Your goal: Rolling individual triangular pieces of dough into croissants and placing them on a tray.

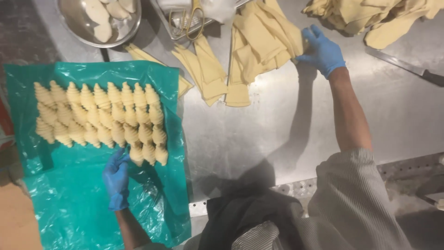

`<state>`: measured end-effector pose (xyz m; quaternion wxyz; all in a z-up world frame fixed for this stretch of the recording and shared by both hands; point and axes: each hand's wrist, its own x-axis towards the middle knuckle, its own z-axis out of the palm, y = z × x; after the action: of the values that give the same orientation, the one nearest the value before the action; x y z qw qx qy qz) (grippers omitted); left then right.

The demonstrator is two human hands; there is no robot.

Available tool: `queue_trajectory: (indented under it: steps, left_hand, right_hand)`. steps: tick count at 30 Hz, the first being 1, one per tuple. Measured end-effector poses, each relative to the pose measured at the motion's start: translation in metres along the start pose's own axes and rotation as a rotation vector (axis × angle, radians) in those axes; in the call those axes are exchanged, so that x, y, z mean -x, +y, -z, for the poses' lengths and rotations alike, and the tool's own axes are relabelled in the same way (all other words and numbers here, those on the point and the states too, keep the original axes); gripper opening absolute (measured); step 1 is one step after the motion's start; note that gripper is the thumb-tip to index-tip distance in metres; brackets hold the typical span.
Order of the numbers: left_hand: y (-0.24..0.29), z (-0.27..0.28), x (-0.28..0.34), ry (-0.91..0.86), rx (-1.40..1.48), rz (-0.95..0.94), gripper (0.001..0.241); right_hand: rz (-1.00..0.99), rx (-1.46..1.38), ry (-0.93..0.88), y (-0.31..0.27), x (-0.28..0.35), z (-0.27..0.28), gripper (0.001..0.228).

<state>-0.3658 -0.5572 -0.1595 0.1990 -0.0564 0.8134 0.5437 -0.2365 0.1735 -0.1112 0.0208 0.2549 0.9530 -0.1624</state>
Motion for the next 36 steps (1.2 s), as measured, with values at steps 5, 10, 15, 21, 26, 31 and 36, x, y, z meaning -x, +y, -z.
queue_trajectory:
  steps: [5,10,15,21,26,31,36]
  left_hand:
    - [-0.017,0.007,-0.003,-0.005,-0.088,-0.017,0.059]
    - [0.057,-0.03,0.051,0.263,-0.567,-0.266,0.077]
    - [0.154,-0.109,0.114,0.428,-0.531,-0.647,0.077]
    - [0.178,-0.22,0.207,0.159,-0.281,-0.564,0.07]
    - [0.122,-0.305,0.245,0.095,-0.023,-0.293,0.058]
    - [0.106,-0.394,0.255,-0.012,0.169,-0.344,0.051]
    - [0.1,-0.46,0.269,-0.063,0.156,-0.491,0.032]
  right_hand:
    - [0.454,0.406,0.091,0.017,-0.003,0.0,0.053]
    - [0.36,0.036,0.326,0.048,-0.006,-0.046,0.027]
    - [0.079,-0.613,0.262,0.042,-0.029,-0.037,0.026]
    - [0.135,-0.806,0.352,0.083,-0.079,-0.069,0.027]
    - [0.233,-0.921,0.483,0.091,-0.147,-0.074,0.022]
    - [0.208,-1.031,0.284,0.059,-0.102,-0.002,0.044]
    - [0.468,-0.266,0.04,0.068,-0.027,0.008,0.099]
